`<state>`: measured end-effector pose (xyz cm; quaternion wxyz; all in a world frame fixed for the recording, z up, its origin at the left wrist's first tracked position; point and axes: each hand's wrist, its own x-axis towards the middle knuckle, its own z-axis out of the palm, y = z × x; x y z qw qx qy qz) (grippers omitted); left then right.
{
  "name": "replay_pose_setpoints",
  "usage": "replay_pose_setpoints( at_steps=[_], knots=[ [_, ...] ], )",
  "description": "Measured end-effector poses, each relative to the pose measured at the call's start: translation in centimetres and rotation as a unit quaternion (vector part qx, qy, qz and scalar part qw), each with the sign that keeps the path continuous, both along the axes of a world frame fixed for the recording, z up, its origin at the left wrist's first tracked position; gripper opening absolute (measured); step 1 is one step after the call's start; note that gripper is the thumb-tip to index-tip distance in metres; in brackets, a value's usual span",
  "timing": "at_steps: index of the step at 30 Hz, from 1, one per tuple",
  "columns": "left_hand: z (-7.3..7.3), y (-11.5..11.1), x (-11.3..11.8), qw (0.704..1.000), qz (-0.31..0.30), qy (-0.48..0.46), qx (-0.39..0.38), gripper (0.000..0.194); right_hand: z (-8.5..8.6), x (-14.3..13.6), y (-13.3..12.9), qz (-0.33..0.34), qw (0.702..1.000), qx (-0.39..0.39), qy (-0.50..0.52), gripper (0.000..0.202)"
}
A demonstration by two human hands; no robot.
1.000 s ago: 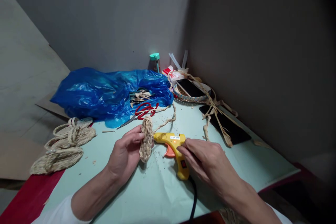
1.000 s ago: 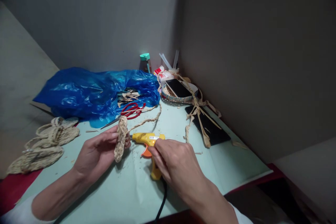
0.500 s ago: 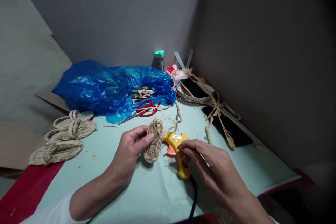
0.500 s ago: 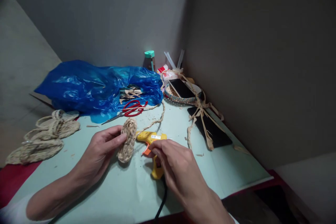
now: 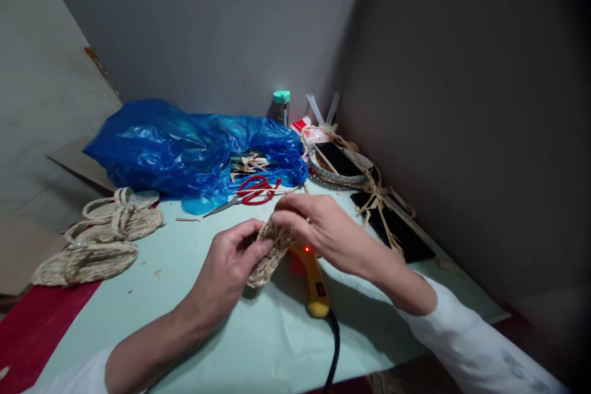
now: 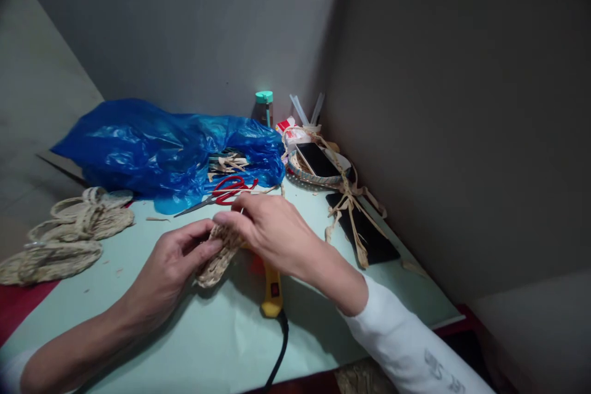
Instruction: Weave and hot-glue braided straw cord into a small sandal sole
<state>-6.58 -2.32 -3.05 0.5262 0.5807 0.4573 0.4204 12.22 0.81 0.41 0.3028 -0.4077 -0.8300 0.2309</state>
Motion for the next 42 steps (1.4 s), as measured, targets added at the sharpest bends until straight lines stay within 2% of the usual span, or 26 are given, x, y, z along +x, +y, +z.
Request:
replay_pose_setpoints(
  at_steps=[3, 9, 12, 14, 16, 18, 20, 22, 24, 26, 27, 29, 32, 34, 36, 38, 40, 42],
  knots=[
    [-0.1, 0.2, -0.2, 1.0, 0.003, 0.018, 0.01, 0.02, -0.6, -0.8, 0.5, 0.034, 0.999, -0.001, -0.029, 0.039],
    [-0.3, 0.6, -0.2, 0.996, 0.056, 0.063, 0.04, 0.014, -1.4, -1.7, 0.8, 0.026, 1.0, 0.01, -0.003, 0.044],
    [-0.5, 1.0, 0.0, 0.996, 0.071, 0.045, 0.022, 0.01, -1.9, -1.6, 1.4, 0.023, 1.0, -0.003, -0.015, 0.044],
    [-0.7, 1.4, 0.1, 0.997, 0.069, 0.025, 0.001, 0.011, -1.6, -1.1, 1.8, 0.023, 0.999, -0.013, -0.026, 0.04],
    [-0.9, 1.7, 0.1, 0.997, 0.074, -0.005, -0.027, 0.016, -0.7, -0.2, 1.6, -0.008, 1.0, 0.0, -0.02, 0.033],
    [-1.1, 2.1, 0.0, 0.994, 0.088, -0.047, -0.054, 0.022, 0.4, 1.1, 0.6, -0.072, 0.997, 0.04, 0.01, 0.032],
    [-1.2, 2.3, -0.2, 0.988, 0.105, -0.089, -0.068, 0.026, 0.8, 2.2, -1.1, -0.138, 0.986, 0.079, 0.041, 0.03],
    [-1.1, 2.5, -0.4, 0.983, 0.118, -0.125, -0.072, 0.028, 0.0, 2.9, -3.1, -0.195, 0.978, 0.072, -0.01, 0.035],
    [-0.9, 2.7, -0.6, 0.978, 0.125, -0.151, -0.076, 0.03, -2.0, 2.8, -5.0, -0.21, 0.972, 0.014, -0.104, 0.041],
    [-0.8, 2.7, -0.7, 0.974, 0.127, -0.168, -0.08, 0.032, -4.2, 2.0, -6.4, -0.222, 0.966, -0.033, -0.127, 0.037],
    [-0.7, 2.8, -0.7, 0.973, 0.127, -0.175, -0.082, 0.032, -5.3, 1.5, -6.9, -0.228, 0.965, -0.035, -0.123, 0.037],
    [-0.7, 2.9, -0.7, 0.971, 0.122, -0.186, -0.086, 0.032, -6.7, 0.2, -7.6, -0.247, 0.961, 0.002, -0.124, 0.049],
    [-0.7, 3.1, -0.8, 0.97, 0.117, -0.196, -0.085, 0.027, -7.4, -0.9, -7.9, -0.265, 0.951, 0.067, -0.143, 0.055],
    [-0.7, 3.3, -1.1, 0.969, 0.114, -0.203, -0.082, 0.027, -7.2, -0.5, -8.1, -0.253, 0.954, 0.048, -0.152, 0.049],
    [-0.7, 3.3, -1.3, 0.968, 0.11, -0.21, -0.08, 0.03, -6.9, 0.6, -8.4, -0.231, 0.964, -0.005, -0.132, 0.043],
    [-0.6, 3.4, -1.6, 0.967, 0.109, -0.218, -0.081, 0.032, -6.7, 2.1, -8.8, -0.229, 0.969, -0.069, -0.069, 0.037],
    [-0.6, 3.5, -1.7, 0.965, 0.107, -0.227, -0.082, 0.032, -6.7, 3.6, -9.1, -0.253, 0.959, -0.121, 0.037, 0.033],
    [-0.6, 3.5, -1.8, 0.962, 0.103, -0.237, -0.084, 0.031, -6.9, 4.7, -9.3, -0.275, 0.936, -0.155, 0.158, 0.033]
  ],
)
